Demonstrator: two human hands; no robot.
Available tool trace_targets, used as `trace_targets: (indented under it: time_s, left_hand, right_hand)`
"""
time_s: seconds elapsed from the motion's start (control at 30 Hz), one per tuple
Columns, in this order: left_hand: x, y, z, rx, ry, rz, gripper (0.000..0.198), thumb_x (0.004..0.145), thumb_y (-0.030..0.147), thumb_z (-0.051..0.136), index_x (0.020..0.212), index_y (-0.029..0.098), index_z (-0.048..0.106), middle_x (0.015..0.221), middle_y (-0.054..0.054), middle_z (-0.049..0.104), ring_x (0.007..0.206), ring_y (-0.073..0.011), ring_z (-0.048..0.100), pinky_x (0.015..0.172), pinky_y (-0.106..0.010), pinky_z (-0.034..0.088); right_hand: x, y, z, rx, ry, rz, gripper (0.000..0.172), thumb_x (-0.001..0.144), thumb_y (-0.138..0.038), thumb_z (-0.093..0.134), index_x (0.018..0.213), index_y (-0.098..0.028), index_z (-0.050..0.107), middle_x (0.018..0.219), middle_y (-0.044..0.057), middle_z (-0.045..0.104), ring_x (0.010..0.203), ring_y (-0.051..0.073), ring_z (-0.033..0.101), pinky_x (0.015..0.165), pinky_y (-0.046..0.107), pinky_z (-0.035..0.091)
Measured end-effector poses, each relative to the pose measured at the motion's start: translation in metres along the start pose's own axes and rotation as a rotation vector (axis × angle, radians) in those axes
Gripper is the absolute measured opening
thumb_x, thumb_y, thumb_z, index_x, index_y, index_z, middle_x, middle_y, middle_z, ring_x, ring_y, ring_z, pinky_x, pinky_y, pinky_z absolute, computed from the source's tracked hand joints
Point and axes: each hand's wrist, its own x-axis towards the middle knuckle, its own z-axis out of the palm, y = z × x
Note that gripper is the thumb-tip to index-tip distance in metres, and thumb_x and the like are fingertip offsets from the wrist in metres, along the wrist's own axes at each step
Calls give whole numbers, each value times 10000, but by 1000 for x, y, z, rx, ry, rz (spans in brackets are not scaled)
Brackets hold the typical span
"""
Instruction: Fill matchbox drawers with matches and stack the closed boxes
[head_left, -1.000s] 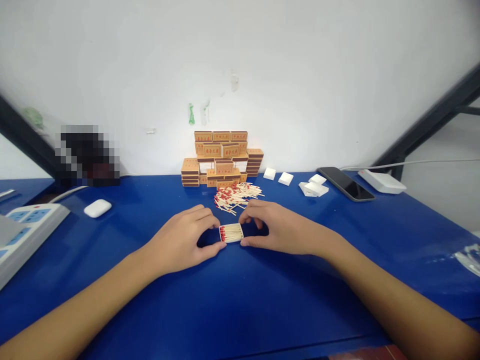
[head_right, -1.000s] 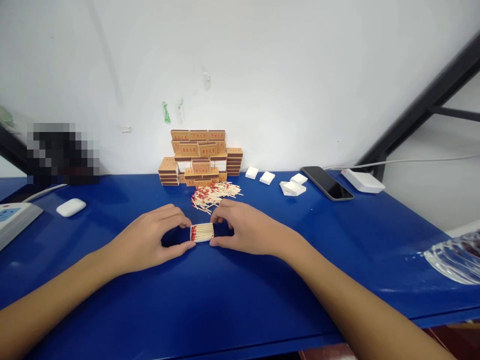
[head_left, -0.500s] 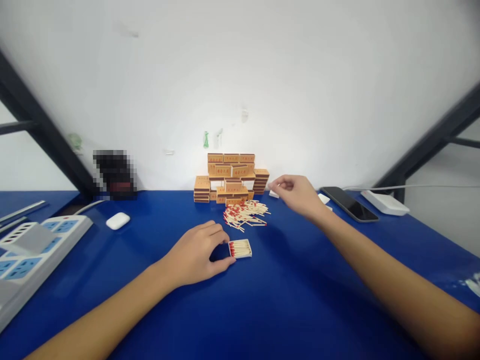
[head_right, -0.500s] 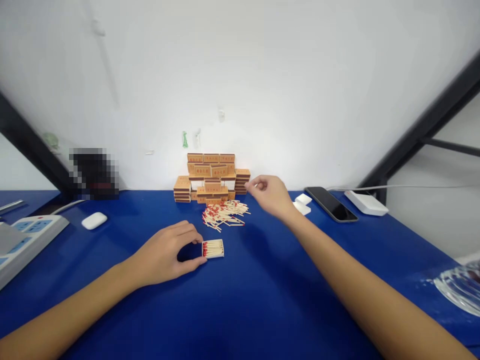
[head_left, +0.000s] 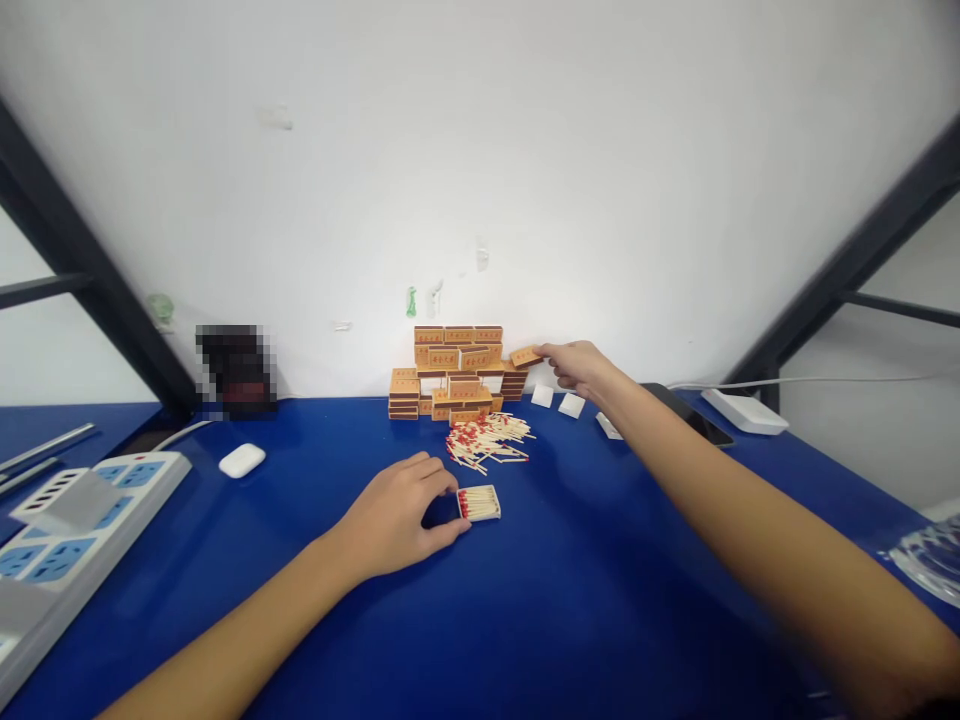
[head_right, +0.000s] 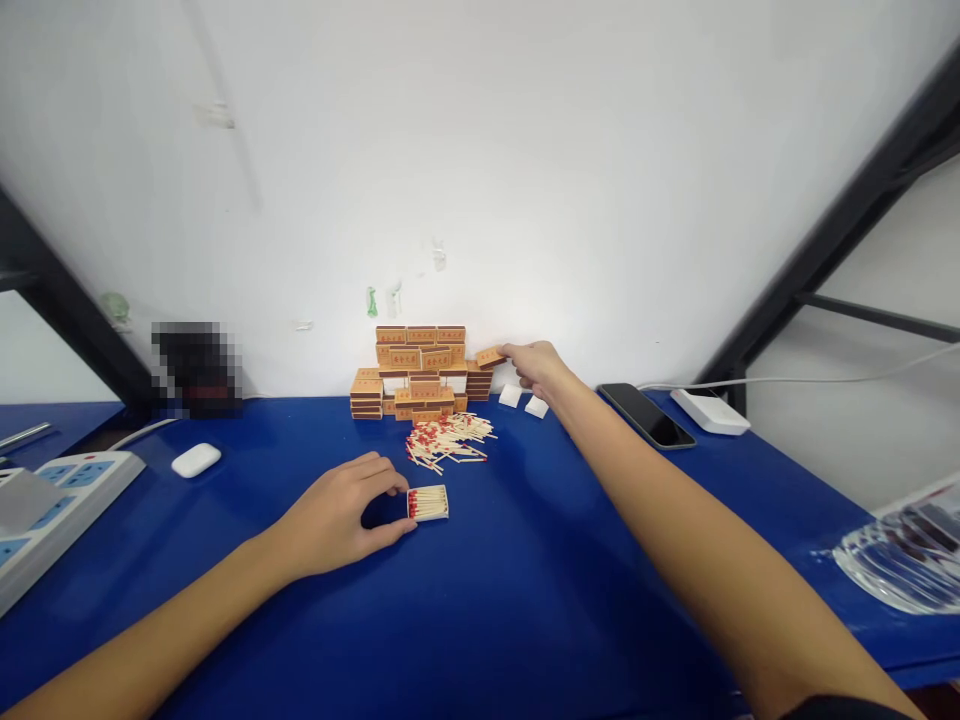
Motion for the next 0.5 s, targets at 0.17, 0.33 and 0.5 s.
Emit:
trace_targets:
  time_s: [0.17, 0.33, 0.5]
  left_hand:
    - [2, -3, -7, 22, 100, -96, 446, 917, 564, 742, 1170, 200, 692, 972, -59, 725, 925, -257, 673, 817, -426, 581]
    - [2, -9, -9, -51, 241, -149, 525, 941, 531, 731, 1364, 242, 616, 1069, -47, 715, 1008, -237, 680, 914, -428, 576]
    - [4, -10, -5, -101, 263, -63, 300, 941, 464, 751, 1103, 214, 709, 1055, -60, 717, 979, -226, 670, 868, -385, 569]
  right_hand:
    - [-55, 15, -5, 168, -172, -22, 275, 879, -295, 745, 772, -201, 509, 623, -84, 367, 515, 64, 243, 426, 224, 138]
    - [-122, 54, 20, 193, -505, 40, 405, 816, -473, 823, 720, -183, 557, 649, -42, 485, 529, 67, 363, 437, 218, 188]
    - [-148, 66, 28, 242, -634, 23, 466, 796, -583, 830, 765, -183, 592, 650, -46, 513, 517, 60, 365, 441, 217, 195]
